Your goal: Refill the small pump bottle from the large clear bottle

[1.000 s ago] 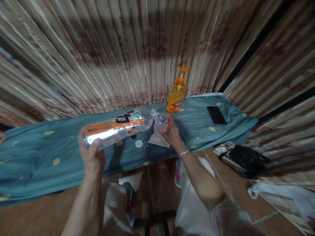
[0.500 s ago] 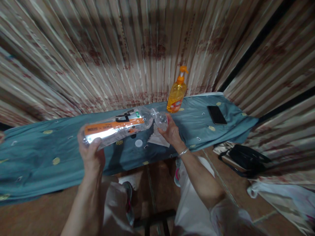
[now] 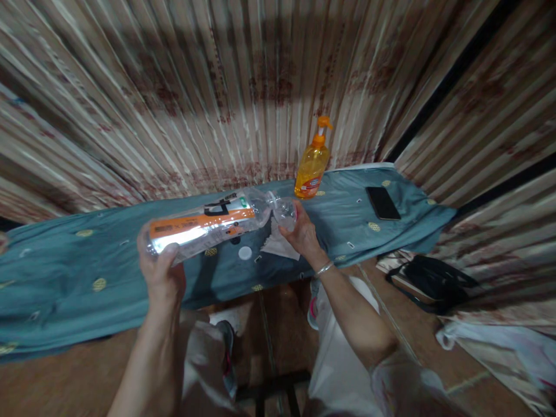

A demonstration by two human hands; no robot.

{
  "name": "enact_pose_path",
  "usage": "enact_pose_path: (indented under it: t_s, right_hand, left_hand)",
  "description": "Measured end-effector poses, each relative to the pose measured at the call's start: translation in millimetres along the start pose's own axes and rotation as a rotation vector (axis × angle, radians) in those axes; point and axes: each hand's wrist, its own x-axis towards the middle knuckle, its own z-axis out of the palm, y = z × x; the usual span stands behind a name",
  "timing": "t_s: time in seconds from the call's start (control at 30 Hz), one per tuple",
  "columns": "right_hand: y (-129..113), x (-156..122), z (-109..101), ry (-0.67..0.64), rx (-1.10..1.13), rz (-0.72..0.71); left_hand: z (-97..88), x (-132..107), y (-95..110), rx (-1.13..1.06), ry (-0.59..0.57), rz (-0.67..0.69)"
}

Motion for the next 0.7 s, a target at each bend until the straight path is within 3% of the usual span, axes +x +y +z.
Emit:
enact_pose_path:
  t_s: [0.7]
  right_hand:
    - [0.4, 0.0, 1.6, 0.026, -0.026, -0.013]
  left_hand:
    - [4.3, -1.3, 3.0, -0.045, 0.020, -0.024]
